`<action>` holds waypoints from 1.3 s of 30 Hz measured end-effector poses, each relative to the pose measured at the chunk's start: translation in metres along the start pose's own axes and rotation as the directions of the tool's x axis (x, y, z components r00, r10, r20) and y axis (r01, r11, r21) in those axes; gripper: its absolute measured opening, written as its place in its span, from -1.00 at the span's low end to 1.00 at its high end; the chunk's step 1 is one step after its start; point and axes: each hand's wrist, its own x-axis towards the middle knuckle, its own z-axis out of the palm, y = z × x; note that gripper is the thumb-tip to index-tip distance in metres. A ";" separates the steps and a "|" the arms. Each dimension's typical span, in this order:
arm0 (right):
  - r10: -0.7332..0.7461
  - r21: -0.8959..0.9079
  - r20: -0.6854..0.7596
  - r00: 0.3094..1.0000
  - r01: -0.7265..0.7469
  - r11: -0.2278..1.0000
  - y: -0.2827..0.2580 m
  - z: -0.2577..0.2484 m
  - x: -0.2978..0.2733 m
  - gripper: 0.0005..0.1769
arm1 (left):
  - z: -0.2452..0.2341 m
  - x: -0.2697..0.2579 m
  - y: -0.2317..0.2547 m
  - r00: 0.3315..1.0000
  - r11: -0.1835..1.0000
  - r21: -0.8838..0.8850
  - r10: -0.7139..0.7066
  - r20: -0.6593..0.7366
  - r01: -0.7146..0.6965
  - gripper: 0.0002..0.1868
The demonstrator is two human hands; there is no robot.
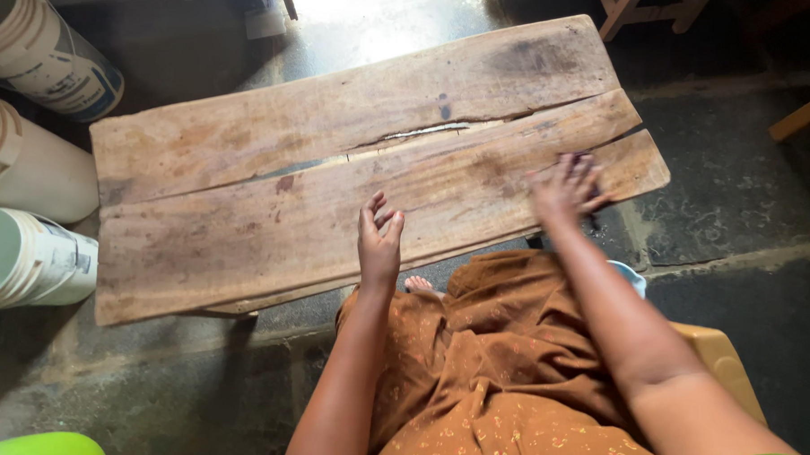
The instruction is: The person wipes a wooden bench with a cloth, repeatedly dipping the cloth into a small bucket of water and scrubbing the surface. The person works across the bench, occasionally adjusting the cloth and continuing to wipe the wood.
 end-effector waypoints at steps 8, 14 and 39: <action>-0.506 -0.117 0.296 0.810 0.557 0.822 -0.146 0.082 -0.145 0.09 | 0.001 0.005 -0.012 0.997 0.996 0.057 0.067 -0.037 -0.064 -0.48; -0.672 -0.224 0.548 0.498 0.862 0.456 -0.126 0.074 -0.129 -0.16 | -0.005 0.008 -0.010 0.999 0.999 0.053 0.008 -0.049 -0.006 -0.47; -0.524 0.614 0.304 0.796 0.257 0.746 -0.162 0.038 -0.095 -0.30 | -0.001 -0.004 -0.003 0.998 0.873 0.487 0.050 -0.033 -0.027 -0.43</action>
